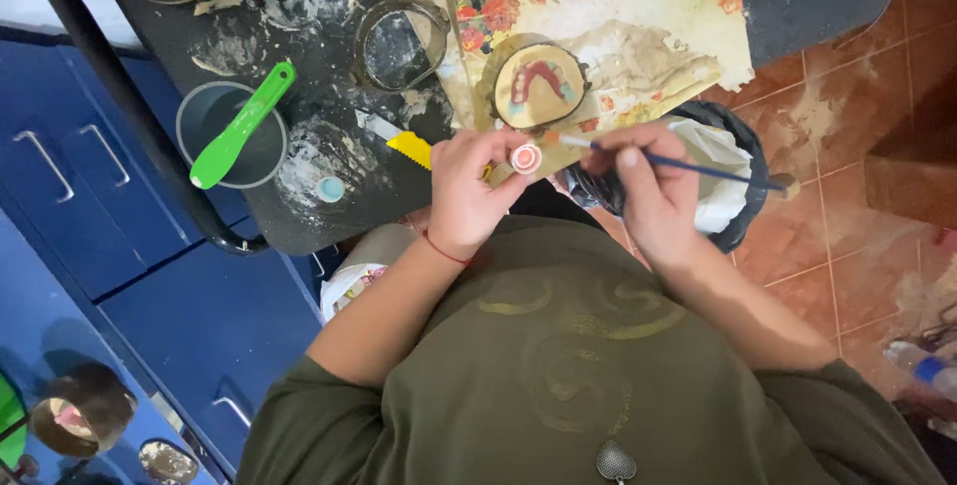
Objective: The person paints a dental mold held in their left hand using a small brush in their right hand. They dip the brush into a small container of liquid and apply it to the mold's surface. Later, they move to a different table to paint a second mold with a different brush and paint source.
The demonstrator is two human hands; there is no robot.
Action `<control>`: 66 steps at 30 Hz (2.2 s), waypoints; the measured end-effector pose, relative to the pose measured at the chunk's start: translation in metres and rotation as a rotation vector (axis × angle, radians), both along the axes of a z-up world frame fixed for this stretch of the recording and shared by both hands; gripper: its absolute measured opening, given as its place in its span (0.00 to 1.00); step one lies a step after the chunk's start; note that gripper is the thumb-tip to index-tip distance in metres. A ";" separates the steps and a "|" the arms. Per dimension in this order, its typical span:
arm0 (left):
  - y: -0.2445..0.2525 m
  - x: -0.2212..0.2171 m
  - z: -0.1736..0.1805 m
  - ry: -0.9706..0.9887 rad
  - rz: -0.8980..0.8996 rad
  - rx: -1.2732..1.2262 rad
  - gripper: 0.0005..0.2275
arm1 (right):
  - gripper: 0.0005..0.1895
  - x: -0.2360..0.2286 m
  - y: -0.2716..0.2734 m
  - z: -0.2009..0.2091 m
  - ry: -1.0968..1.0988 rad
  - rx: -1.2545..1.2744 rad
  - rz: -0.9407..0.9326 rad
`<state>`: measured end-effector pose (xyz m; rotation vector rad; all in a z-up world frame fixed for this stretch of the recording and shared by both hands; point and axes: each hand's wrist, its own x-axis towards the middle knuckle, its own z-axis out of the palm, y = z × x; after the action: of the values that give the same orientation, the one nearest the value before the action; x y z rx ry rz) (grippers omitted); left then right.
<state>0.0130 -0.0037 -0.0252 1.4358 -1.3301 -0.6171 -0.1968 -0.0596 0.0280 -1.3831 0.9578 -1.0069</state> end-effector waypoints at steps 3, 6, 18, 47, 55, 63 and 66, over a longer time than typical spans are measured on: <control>0.009 0.004 -0.007 -0.027 0.000 0.040 0.16 | 0.09 0.007 -0.027 -0.013 0.084 -0.145 0.050; 0.017 0.005 -0.007 -0.054 -0.003 0.075 0.16 | 0.07 0.024 -0.043 -0.007 0.246 -0.247 0.138; 0.025 0.011 0.003 0.021 -0.013 0.131 0.17 | 0.07 0.032 -0.048 -0.008 0.479 -0.319 0.225; 0.030 0.015 0.008 0.052 -0.090 0.177 0.15 | 0.11 0.028 -0.037 -0.025 0.367 -0.389 0.192; 0.030 0.013 0.016 -0.006 -0.143 0.251 0.16 | 0.11 0.036 -0.023 -0.014 0.135 -0.324 0.232; 0.036 0.008 0.001 -0.049 -0.117 0.265 0.16 | 0.11 0.021 -0.010 -0.036 0.284 -0.297 0.070; 0.034 0.008 0.004 -0.065 -0.136 0.278 0.16 | 0.11 0.008 -0.015 -0.037 0.301 -0.331 0.054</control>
<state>0.0207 0.0307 -0.0215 1.6077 -1.4438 -0.8795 -0.1884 -0.0750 -0.0090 -1.8668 0.9947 -0.9627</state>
